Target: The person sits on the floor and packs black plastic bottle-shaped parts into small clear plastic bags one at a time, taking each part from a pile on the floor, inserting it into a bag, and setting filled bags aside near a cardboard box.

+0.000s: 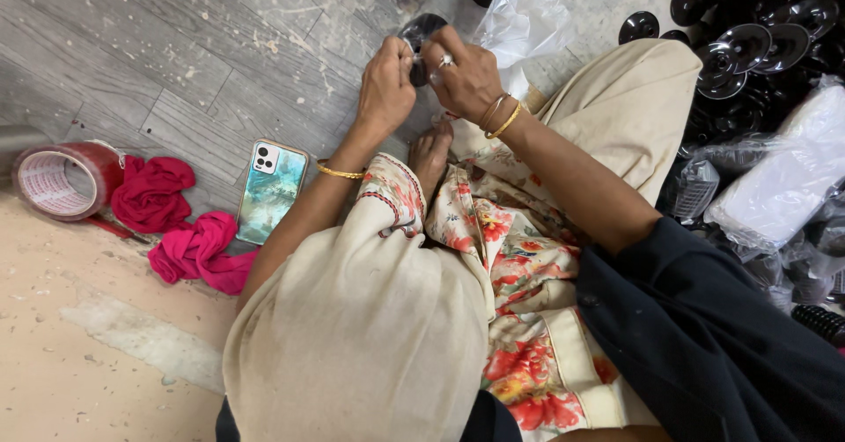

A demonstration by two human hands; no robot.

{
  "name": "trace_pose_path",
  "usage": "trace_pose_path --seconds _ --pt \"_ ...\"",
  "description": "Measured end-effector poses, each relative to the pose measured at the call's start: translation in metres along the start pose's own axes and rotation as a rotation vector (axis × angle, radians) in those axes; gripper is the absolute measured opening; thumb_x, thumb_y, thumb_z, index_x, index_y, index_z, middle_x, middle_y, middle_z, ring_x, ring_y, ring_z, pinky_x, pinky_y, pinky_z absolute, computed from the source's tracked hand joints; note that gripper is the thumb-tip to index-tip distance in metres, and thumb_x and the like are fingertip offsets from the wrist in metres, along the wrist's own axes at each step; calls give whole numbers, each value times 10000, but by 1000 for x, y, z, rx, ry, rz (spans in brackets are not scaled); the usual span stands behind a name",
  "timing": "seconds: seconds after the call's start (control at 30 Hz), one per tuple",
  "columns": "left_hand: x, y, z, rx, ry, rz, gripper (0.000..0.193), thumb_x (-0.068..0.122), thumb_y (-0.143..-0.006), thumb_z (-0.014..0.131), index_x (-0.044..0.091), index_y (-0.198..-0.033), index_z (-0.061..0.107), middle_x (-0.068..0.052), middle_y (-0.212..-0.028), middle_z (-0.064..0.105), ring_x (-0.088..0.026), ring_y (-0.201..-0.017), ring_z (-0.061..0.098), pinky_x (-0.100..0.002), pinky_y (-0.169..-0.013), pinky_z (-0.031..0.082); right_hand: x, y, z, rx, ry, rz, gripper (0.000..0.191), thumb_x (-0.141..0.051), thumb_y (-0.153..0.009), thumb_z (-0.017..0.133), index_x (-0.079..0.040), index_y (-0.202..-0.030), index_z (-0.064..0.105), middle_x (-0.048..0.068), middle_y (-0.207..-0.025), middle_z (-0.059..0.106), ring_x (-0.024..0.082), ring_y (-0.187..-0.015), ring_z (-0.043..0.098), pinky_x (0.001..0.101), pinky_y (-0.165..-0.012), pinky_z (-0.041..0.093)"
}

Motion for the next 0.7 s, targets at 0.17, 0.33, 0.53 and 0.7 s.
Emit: trace_pose_path --seconds 0.17,0.33,0.53,0.7 --pt "10 -2 0 23 -304 165 190 -37 -862 573 -9 -1037 504 -218 -1025 587 -425 -997 550 -512 -907 448 3 3 14 -32 -32 83 263 -57 -878 705 -62 -1109 580 99 -1078 551 297 -749 670 425 -621 538" --pt "-1 -8 -23 54 -542 188 276 6 -784 607 -15 -1041 510 -238 -1054 565 -429 -1012 531 -513 -914 436 23 9 13 -45 -38 224 242 -54 -904 676 -55 -1100 535 164 -1129 543 355 -684 625 461 -566 502" --pt "-4 -10 -34 -12 -177 200 67 12 -1050 563 13 -1110 534 -188 -1094 546 -388 -1050 565 -481 -953 471 44 15 1 57 -180 264 212 -26 -965 621 -54 -1138 502 149 -1126 532 398 -803 622 470 -609 501" --pt "19 -22 -7 -17 46 255 303 18 -982 642 13 -1268 542 -192 -1138 542 -356 -1021 626 -436 -887 525 42 9 2 72 -210 251 197 -16 -985 613 -59 -1144 505 137 -1114 537 397 -828 627 466 -627 508"
Point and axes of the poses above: each hand's wrist, its own y-axis away from the middle knuckle, its own z-axis out of the palm, x = y × z, the point moved 4 cm from there along -y, towards the middle knuckle
